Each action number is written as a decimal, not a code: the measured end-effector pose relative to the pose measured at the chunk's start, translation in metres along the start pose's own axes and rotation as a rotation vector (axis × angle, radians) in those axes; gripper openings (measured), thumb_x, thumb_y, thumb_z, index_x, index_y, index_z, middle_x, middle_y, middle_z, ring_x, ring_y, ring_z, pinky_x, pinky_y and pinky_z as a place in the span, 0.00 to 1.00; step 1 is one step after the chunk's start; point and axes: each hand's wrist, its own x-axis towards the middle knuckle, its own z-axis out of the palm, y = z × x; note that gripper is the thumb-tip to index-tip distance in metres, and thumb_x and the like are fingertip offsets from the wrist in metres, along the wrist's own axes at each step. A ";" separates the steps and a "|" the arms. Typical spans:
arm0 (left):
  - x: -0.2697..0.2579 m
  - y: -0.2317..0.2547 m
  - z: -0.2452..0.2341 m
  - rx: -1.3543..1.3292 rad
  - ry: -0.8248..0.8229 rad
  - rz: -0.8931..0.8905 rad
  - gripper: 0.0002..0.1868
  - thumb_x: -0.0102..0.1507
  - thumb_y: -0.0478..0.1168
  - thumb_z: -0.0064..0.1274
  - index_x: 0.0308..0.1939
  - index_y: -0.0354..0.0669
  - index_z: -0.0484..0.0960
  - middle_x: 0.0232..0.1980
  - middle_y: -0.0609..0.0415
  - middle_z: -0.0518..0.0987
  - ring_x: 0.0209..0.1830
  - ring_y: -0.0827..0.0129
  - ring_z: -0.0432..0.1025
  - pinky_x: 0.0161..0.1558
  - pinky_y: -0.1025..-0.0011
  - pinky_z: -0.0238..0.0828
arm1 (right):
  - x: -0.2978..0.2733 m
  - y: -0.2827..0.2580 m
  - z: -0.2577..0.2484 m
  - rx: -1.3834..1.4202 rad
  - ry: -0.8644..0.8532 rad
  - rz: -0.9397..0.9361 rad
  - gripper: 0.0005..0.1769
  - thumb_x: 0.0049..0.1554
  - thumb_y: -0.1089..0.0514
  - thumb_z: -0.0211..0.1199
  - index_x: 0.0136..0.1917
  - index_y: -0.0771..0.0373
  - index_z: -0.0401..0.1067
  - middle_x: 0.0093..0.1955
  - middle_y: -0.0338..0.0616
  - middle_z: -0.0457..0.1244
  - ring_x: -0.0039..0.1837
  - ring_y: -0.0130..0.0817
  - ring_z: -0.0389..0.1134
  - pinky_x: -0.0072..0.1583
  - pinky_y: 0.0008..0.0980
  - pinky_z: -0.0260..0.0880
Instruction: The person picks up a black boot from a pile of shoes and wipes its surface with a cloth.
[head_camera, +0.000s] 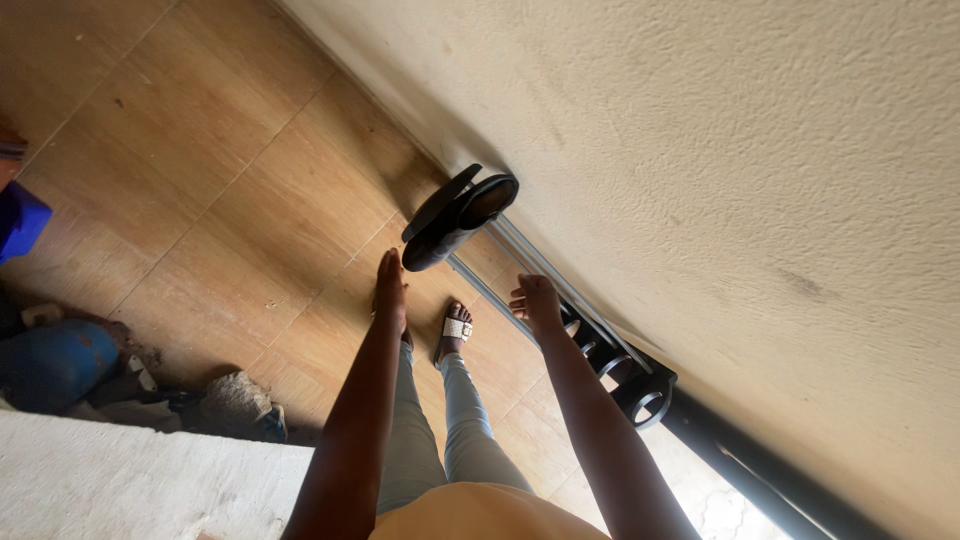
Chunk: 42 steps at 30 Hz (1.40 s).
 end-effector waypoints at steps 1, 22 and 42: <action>0.006 0.004 0.000 0.010 0.019 0.025 0.44 0.66 0.68 0.38 0.79 0.49 0.54 0.81 0.52 0.58 0.78 0.60 0.56 0.72 0.55 0.55 | -0.001 0.008 -0.001 0.006 0.010 0.002 0.17 0.64 0.50 0.59 0.56 0.65 0.67 0.41 0.49 0.66 0.36 0.35 0.68 0.37 0.33 0.70; 0.028 0.023 0.016 0.150 0.004 0.051 0.46 0.66 0.71 0.36 0.78 0.42 0.59 0.81 0.47 0.58 0.81 0.60 0.52 0.76 0.63 0.45 | -0.036 0.081 0.031 -0.451 -0.188 -0.033 0.21 0.60 0.48 0.64 0.59 0.64 0.69 0.39 0.47 0.68 0.35 0.31 0.71 0.35 0.30 0.70; -0.240 0.002 0.049 0.889 -0.337 0.947 0.20 0.64 0.37 0.54 0.62 0.42 0.79 0.60 0.47 0.82 0.59 0.57 0.76 0.65 0.60 0.71 | -0.168 0.017 -0.032 -0.116 -0.419 -0.334 0.11 0.64 0.57 0.58 0.58 0.63 0.69 0.45 0.44 0.69 0.42 0.31 0.70 0.45 0.31 0.73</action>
